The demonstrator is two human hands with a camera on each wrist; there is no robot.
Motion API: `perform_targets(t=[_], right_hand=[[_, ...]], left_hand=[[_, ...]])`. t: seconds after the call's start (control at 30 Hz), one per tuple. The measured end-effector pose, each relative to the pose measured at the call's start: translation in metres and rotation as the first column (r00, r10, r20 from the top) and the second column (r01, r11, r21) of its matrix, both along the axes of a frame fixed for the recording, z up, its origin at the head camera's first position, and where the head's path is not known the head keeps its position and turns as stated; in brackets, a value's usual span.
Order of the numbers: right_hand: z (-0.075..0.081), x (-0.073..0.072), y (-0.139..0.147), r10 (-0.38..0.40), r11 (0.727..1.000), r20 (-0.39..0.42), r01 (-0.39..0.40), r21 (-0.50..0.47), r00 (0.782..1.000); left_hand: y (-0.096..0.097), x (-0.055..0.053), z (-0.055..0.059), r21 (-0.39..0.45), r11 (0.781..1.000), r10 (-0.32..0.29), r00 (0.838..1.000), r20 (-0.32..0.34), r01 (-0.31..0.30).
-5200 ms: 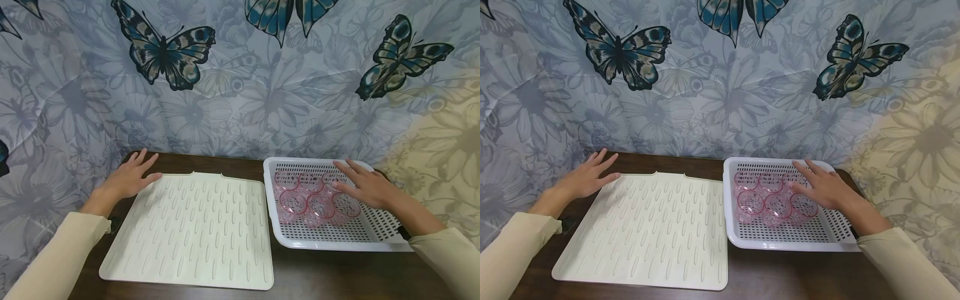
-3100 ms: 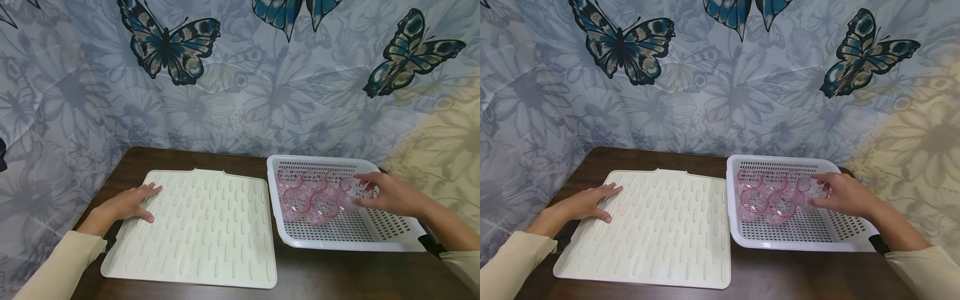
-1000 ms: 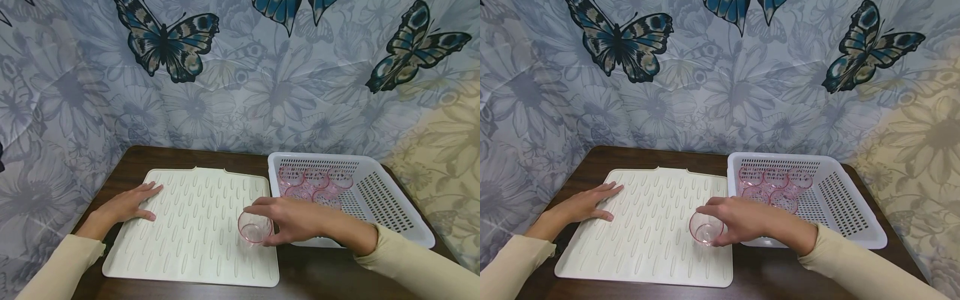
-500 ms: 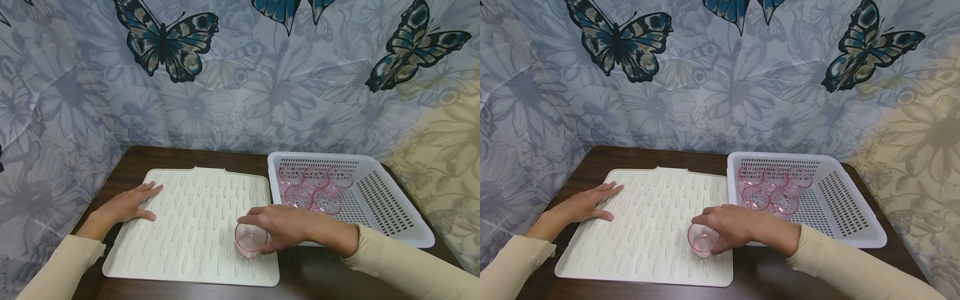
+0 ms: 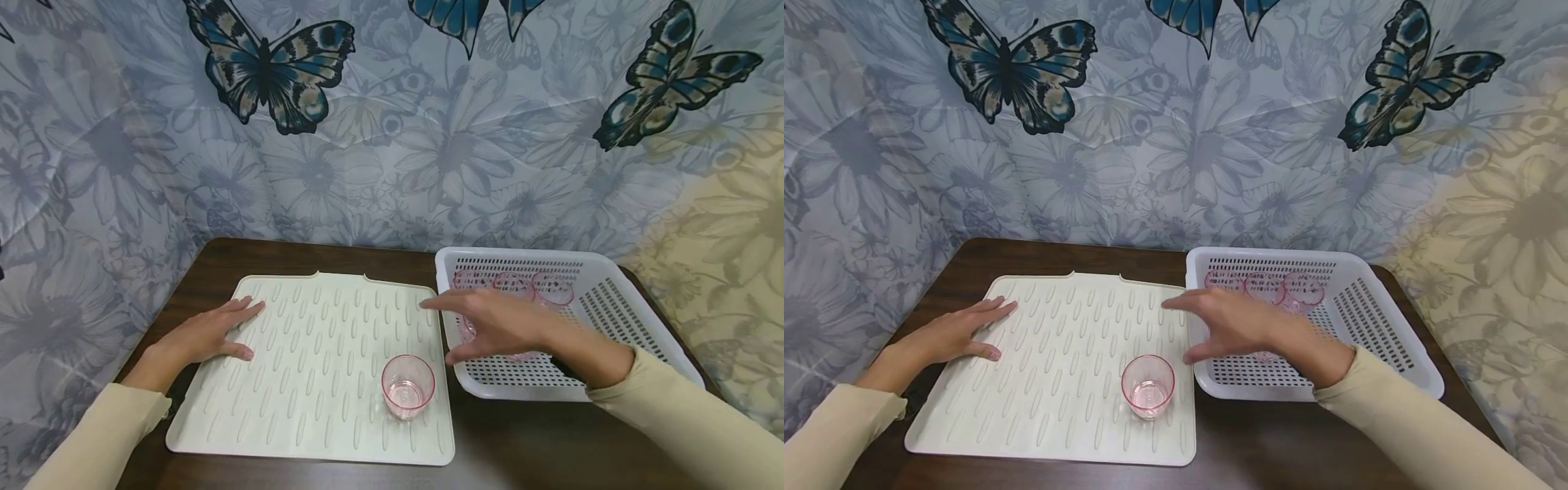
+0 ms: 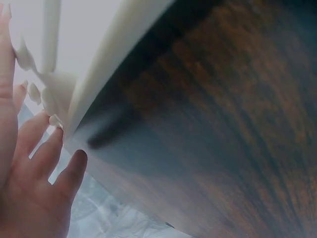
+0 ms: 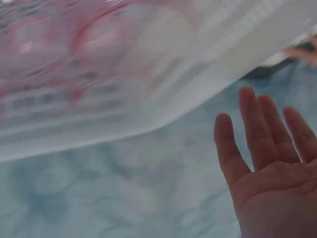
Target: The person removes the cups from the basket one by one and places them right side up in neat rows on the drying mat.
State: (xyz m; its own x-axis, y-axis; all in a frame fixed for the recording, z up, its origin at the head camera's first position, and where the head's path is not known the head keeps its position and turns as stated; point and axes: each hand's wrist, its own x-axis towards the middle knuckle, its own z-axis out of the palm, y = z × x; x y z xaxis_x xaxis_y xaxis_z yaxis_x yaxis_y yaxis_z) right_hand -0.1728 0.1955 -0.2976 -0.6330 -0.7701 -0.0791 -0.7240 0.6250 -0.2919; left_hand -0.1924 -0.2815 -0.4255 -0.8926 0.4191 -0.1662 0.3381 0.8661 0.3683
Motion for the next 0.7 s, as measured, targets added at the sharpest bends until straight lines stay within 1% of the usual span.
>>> perform_targets(t=[0.13, 0.2, 0.27, 0.4, 0.57, 0.7], right_hand=[[0.002, -0.028, 0.032, -0.115, 0.991, 0.011, 0.115, -0.062, 0.993], [0.001, -0.038, 0.048, -0.172, 0.981, 0.042, 0.175, -0.081, 0.984], [0.001, -0.046, 0.064, -0.210, 0.972, 0.073, 0.216, -0.093, 0.975], [-0.001, -0.055, 0.093, -0.265, 0.956, 0.137, 0.279, -0.095, 0.954], [-0.005, -0.062, 0.123, -0.330, 0.932, 0.177, 0.350, -0.095, 0.927], [-0.009, -0.068, 0.141, -0.381, 0.912, 0.204, 0.403, -0.077, 0.902]], left_hand=[[0.000, 0.000, 0.001, -0.009, 1.000, 0.010, 1.000, 0.007, -0.010], [0.000, 0.001, 0.001, -0.011, 1.000, 0.012, 1.000, 0.006, -0.012], [0.001, 0.000, 0.000, -0.010, 1.000, 0.012, 1.000, 0.001, -0.012], [0.002, 0.000, 0.001, -0.016, 1.000, 0.010, 1.000, -0.004, -0.010], [0.001, 0.000, 0.000, -0.030, 1.000, 0.006, 1.000, -0.008, -0.006], [0.001, -0.001, -0.001, -0.033, 0.999, -0.001, 1.000, -0.006, 0.000]])
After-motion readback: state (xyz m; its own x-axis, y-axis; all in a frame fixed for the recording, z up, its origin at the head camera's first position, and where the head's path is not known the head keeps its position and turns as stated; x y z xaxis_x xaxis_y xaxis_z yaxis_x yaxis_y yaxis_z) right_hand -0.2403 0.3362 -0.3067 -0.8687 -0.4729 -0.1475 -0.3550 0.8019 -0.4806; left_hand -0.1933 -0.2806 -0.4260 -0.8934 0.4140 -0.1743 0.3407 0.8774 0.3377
